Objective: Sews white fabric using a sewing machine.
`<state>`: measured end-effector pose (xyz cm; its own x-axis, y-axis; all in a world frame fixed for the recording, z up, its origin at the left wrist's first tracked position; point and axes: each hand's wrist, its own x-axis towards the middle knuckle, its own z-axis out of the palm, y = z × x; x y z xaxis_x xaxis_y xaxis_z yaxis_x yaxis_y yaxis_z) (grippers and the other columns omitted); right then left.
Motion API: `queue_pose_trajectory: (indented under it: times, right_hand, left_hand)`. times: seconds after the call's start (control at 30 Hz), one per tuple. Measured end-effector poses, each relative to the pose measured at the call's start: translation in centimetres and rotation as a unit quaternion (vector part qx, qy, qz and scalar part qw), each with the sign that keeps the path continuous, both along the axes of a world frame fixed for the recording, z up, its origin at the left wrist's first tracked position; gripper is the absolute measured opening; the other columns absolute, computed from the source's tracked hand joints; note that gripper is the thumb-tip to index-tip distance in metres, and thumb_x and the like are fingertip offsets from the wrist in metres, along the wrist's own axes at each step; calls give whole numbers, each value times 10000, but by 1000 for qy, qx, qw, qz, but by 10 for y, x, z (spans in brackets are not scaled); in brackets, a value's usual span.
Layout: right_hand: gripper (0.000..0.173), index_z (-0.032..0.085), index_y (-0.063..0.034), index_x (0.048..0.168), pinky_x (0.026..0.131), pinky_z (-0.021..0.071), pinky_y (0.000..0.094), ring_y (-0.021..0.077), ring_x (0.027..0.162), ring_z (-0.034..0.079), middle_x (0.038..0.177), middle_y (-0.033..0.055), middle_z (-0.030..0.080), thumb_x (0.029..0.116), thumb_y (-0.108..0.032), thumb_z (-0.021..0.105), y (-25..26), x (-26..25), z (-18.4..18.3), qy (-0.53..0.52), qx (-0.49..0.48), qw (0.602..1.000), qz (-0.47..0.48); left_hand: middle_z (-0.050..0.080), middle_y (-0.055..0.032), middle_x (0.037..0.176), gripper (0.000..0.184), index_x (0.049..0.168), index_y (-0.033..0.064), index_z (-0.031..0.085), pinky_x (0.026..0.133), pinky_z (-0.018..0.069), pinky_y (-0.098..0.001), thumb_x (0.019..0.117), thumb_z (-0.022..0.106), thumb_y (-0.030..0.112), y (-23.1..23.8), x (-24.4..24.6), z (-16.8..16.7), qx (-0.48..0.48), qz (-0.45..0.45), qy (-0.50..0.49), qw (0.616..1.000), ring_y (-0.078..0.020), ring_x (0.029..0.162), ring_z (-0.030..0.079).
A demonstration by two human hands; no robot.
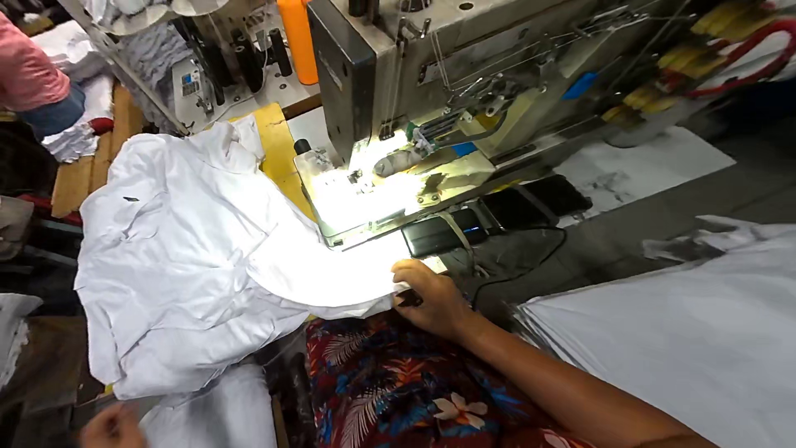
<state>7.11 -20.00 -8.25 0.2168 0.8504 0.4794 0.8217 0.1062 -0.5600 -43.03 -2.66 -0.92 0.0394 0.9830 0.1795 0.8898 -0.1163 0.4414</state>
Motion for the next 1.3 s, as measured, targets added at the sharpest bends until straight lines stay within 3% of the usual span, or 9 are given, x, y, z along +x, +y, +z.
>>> queue_pose_trajectory:
  times: [0.1,0.17,0.27,0.33,0.5,0.63,0.87,1.03,1.3]
  right_hand:
    - [263,729,-86,1142,622,595,420,253,790,729,991,113,740,906,-187,672,22,-11,9,-51,4,998,34]
    - [189,760,-106,1059,597,562,355,208,718,691,861,82,716,977,-192,613,30,-16,18,-53,45,997,41]
    - [190,759,-97,1062,643,566,302,172,750,684,860,81,712,1012,-194,603,18,-16,37,-37,86,996,8]
    - [188,753,-90,1067,657,574,313,187,767,695,875,93,719,1005,-189,606,8,-7,33,-46,83,995,-23]
    - [189,762,-86,1049,662,582,329,207,768,707,870,98,727,994,-172,603,-9,7,-4,-73,57,994,-50]
    - [189,766,-116,1055,655,597,374,230,811,724,979,102,738,966,-207,628,-17,9,-6,-56,-13,997,-48]
    - [284,757,-112,1157,688,580,330,158,809,674,1056,97,709,964,-283,639,5,1,46,37,-93,995,2]
    - [283,730,-124,1214,741,597,411,216,852,695,1021,104,704,962,-223,651,28,-19,24,45,-153,980,117]
    - [549,565,-93,1453,914,553,449,272,1027,654,1186,172,644,1020,-429,588,34,-22,56,100,-295,942,124]
  left_hand:
    - [720,-86,1138,329,1279,-56,588,696,539,-260,1026,515,141,-20,146,10,-160,-175,-185,954,-46,808,645]
    - [725,-34,1109,376,1356,-19,548,665,543,-250,1010,532,127,-36,220,8,-327,-259,-259,871,-37,766,644]
    - [715,14,794,316,1274,66,661,592,539,-217,1050,510,231,-39,244,-12,-454,-429,-327,709,-36,619,626]
    - [667,104,677,291,1157,226,753,535,520,-166,1048,539,392,-24,210,-11,-392,-459,-425,675,23,545,588]
    - [692,176,783,205,1187,349,631,610,538,-148,1085,453,361,25,58,1,-71,-81,-650,753,47,646,635]
    - [523,-47,1323,481,1571,98,295,822,463,-280,1109,344,220,14,20,-2,54,240,-444,862,-84,982,544]
    - [620,-98,1373,586,1506,-50,358,811,594,-298,985,559,128,-10,181,-6,-164,-162,-388,892,-97,954,702]
    - [669,10,791,319,1268,0,617,649,541,-278,997,548,153,3,227,-21,-336,-333,-227,851,-72,660,619]
    - [537,145,622,249,1026,146,658,590,479,-166,1062,413,121,27,167,1,-182,-180,-492,832,13,556,514]
